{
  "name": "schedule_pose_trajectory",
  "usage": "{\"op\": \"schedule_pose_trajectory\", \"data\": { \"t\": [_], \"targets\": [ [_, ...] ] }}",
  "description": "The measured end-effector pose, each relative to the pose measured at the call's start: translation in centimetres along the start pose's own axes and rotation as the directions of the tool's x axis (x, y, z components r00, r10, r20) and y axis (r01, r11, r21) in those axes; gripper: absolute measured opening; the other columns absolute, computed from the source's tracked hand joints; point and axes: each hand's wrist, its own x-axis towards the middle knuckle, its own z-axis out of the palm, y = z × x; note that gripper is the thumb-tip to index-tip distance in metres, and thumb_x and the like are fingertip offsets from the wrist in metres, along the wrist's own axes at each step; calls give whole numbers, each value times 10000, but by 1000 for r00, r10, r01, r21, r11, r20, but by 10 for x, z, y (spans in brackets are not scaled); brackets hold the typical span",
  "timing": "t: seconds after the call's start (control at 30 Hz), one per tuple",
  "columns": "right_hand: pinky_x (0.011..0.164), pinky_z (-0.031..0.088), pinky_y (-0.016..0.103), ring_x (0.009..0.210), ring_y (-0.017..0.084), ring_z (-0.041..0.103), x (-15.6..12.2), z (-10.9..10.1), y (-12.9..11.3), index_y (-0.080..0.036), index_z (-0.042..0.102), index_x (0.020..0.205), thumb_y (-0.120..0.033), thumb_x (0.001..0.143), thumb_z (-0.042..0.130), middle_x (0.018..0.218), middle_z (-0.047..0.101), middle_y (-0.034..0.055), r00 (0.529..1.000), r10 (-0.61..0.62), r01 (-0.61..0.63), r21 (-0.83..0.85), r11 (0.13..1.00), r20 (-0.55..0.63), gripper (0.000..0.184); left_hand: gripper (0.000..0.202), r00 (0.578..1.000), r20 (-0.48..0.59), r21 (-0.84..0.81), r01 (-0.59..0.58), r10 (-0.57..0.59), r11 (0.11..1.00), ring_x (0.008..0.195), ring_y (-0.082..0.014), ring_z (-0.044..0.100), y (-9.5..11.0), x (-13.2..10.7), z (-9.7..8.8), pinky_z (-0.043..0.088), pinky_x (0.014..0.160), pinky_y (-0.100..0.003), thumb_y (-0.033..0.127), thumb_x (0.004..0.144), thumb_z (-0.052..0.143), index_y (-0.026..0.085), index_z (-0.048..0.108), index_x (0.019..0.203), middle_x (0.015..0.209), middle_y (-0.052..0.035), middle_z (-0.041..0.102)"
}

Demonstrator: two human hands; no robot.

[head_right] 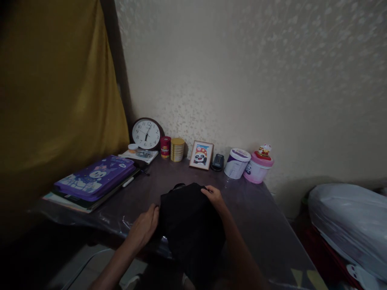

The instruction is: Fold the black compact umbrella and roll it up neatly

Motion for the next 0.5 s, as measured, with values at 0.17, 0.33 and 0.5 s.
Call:
{"op": "schedule_pose_trajectory", "data": {
  "t": [0.17, 0.33, 0.5],
  "targets": [
    [619, 398, 261, 641, 157, 535, -1, -1, -2, -154, 639, 693, -458, 631, 580, 635, 599, 0, 1000, -18, 18, -34, 999, -8, 316, 377, 985, -171, -160, -47, 19, 986, 870, -182, 590, 7, 15, -6, 403, 710, -269, 471, 867, 271, 229, 553, 933, 950, -48, 627],
    [634, 393, 258, 666, 162, 537, 0, 0, 2, -159, 626, 683, -474, 675, 531, 644, 591, 2, 998, -65, 62, -90, 994, -27, 328, 277, 985, -172, -201, -60, 25, 978, 732, -152, 573, 8, 31, 6, 391, 646, -236, 414, 818, 409, 200, 565, 736, 781, -18, 611],
    [674, 407, 269, 714, 176, 556, 6, 4, 11, -162, 615, 682, -449, 720, 468, 702, 620, 30, 990, -124, 112, -155, 982, -73, 325, 219, 981, -192, -176, -65, 31, 982, 695, -137, 565, 5, 38, 14, 379, 634, -222, 298, 843, 388, 189, 524, 710, 729, -9, 600]
  ]
}}
